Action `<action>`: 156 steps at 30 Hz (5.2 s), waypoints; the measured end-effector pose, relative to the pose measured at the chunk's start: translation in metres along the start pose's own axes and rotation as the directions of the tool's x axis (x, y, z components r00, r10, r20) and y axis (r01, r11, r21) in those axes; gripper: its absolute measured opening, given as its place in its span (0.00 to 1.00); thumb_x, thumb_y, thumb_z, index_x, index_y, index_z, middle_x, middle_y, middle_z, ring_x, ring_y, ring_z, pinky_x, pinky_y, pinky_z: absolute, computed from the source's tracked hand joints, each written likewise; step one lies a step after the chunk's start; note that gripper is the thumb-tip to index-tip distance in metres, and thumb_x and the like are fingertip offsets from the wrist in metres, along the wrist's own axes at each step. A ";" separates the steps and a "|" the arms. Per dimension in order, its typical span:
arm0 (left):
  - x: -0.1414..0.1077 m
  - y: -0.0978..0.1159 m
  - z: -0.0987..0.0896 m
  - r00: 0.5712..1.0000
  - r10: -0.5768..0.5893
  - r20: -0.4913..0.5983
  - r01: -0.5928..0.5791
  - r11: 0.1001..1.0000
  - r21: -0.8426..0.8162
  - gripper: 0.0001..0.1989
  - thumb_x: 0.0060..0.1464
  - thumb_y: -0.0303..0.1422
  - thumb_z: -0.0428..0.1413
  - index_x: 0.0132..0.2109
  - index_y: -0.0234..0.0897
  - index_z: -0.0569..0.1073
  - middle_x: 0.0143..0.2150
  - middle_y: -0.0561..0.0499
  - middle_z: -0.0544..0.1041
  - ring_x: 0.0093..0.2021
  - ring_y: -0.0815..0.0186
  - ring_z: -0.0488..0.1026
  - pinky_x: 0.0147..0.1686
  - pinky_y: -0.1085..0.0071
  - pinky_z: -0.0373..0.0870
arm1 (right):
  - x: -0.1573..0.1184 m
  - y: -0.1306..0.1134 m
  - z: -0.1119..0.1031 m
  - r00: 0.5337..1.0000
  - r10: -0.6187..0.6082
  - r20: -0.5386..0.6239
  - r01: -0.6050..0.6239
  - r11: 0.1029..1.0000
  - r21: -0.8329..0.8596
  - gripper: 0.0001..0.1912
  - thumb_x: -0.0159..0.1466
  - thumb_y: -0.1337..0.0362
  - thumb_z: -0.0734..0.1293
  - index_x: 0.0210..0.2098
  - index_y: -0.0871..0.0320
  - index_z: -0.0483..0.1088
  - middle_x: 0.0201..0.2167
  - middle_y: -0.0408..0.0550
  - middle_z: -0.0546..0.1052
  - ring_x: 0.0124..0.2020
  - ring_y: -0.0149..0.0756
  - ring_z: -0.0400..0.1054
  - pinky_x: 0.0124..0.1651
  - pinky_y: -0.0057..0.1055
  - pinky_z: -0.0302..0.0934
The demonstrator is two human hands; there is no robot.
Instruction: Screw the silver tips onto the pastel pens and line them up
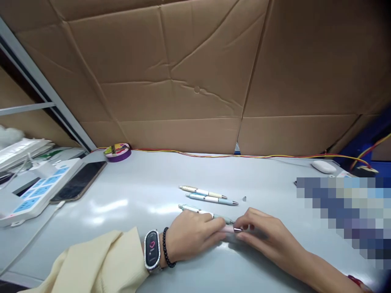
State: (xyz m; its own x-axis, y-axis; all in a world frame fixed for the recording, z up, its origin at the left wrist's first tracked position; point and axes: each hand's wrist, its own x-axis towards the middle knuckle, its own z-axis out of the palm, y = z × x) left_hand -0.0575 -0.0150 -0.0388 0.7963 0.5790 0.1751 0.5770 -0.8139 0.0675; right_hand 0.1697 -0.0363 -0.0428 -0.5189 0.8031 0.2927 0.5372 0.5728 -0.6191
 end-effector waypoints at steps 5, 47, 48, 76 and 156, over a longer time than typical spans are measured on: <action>0.002 0.001 0.001 0.999 -0.003 -0.038 0.004 1.000 0.025 0.13 0.65 0.37 0.42 0.36 0.37 0.67 0.28 0.54 0.72 0.23 0.68 0.68 0.19 0.73 0.55 | 0.000 0.000 0.003 0.999 0.032 -0.017 -0.033 0.999 -0.010 0.08 0.67 0.64 0.60 0.34 0.54 0.70 0.26 0.42 0.74 0.27 0.31 0.68 0.31 0.27 0.64; 0.000 0.001 0.005 0.959 -0.041 -0.281 -0.002 0.988 -0.153 0.21 0.55 0.38 0.44 0.16 0.37 0.57 0.12 0.56 0.59 0.14 0.72 0.54 0.17 0.72 0.44 | -0.003 -0.001 -0.007 0.958 -0.261 -0.121 0.271 0.960 0.073 0.11 0.66 0.73 0.60 0.41 0.52 0.71 0.33 0.45 0.80 0.34 0.32 0.73 0.37 0.28 0.68; 0.000 0.000 0.005 0.957 -0.045 -0.287 -0.002 0.987 -0.160 0.20 0.54 0.37 0.45 0.16 0.37 0.56 0.12 0.56 0.59 0.14 0.73 0.53 0.18 0.72 0.44 | -0.003 0.002 -0.011 0.960 -0.241 -0.146 0.249 0.968 0.042 0.11 0.65 0.73 0.60 0.40 0.52 0.71 0.32 0.45 0.79 0.35 0.33 0.73 0.37 0.28 0.68; 0.000 -0.004 0.003 0.997 0.022 -0.079 -0.031 0.992 -0.122 0.24 0.61 0.43 0.43 0.21 0.36 0.62 0.17 0.55 0.68 0.17 0.70 0.62 0.19 0.72 0.45 | -0.001 0.030 -0.018 0.939 0.121 -0.322 -0.220 0.931 -0.292 0.15 0.64 0.63 0.62 0.51 0.51 0.64 0.43 0.49 0.73 0.45 0.43 0.69 0.44 0.40 0.66; 0.000 0.002 0.010 0.971 0.093 -0.218 -0.053 0.982 0.183 0.11 0.62 0.37 0.45 0.36 0.39 0.69 0.23 0.53 0.70 0.21 0.67 0.69 0.19 0.74 0.60 | -0.006 -0.004 0.009 0.995 -0.059 -0.084 0.062 0.997 0.036 0.08 0.65 0.70 0.59 0.40 0.51 0.64 0.32 0.43 0.73 0.31 0.33 0.68 0.33 0.29 0.65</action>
State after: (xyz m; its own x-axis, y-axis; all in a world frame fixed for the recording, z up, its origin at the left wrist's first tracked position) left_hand -0.0547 -0.0160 -0.0490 0.7877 0.4761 0.3909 0.5573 -0.8212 -0.1229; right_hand 0.1644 -0.0445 -0.0488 -0.4917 0.7789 0.3892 0.4796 0.6154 -0.6256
